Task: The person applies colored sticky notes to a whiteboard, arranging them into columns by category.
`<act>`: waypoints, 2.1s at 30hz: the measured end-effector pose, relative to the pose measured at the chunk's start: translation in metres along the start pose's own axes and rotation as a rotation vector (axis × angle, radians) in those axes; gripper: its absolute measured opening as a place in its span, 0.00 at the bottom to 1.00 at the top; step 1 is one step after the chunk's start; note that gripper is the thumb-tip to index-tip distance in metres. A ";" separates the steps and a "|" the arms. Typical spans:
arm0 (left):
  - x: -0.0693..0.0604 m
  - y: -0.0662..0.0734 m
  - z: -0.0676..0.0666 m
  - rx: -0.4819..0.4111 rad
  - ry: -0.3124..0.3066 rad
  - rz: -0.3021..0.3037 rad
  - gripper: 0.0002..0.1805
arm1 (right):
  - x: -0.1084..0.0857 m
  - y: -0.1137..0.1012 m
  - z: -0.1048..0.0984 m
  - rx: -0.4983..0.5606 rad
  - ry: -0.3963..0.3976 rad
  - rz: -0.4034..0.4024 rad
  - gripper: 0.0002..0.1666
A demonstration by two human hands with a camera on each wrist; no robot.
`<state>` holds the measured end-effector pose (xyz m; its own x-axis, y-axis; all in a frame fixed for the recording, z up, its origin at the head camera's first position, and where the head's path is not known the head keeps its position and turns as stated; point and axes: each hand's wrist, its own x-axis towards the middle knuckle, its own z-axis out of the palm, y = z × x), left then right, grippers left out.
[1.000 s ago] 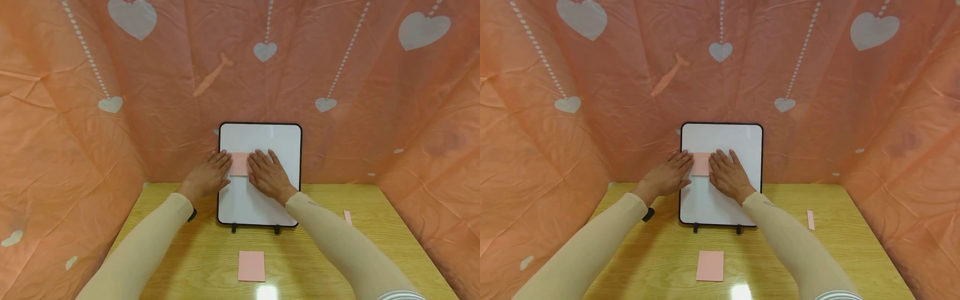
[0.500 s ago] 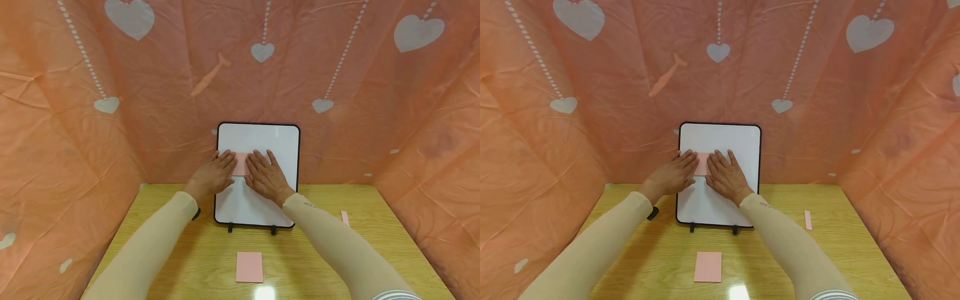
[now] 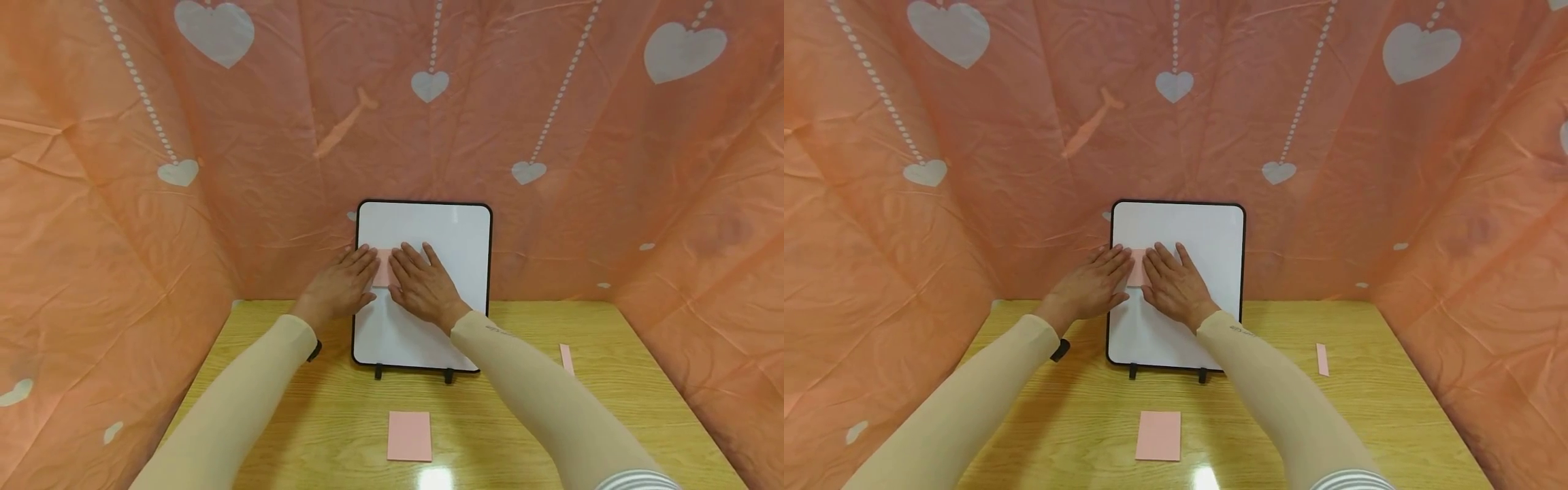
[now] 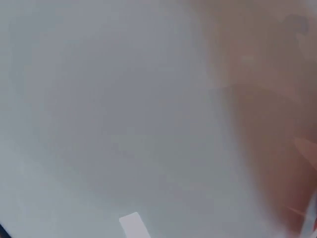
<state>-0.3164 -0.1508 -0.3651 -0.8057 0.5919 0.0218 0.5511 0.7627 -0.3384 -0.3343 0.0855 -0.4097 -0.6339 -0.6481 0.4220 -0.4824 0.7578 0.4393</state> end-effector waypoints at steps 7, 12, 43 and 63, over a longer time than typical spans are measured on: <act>0.000 0.002 0.001 0.013 -0.032 -0.019 0.44 | -0.018 0.010 0.005 -0.032 0.033 0.021 0.38; -0.003 0.006 0.002 0.022 -0.028 -0.027 0.45 | -0.025 0.013 0.008 -0.049 0.078 0.005 0.39; -0.051 0.048 0.040 -0.044 0.129 -0.067 0.42 | -0.079 -0.016 0.004 0.031 0.152 -0.041 0.32; -0.125 0.114 0.057 -0.320 0.148 0.000 0.40 | -0.156 -0.064 -0.024 0.164 0.019 -0.091 0.34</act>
<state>-0.1652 -0.1526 -0.4604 -0.7786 0.6053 0.1654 0.6099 0.7920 -0.0272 -0.1903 0.1363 -0.4851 -0.5719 -0.7149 0.4023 -0.6305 0.6968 0.3420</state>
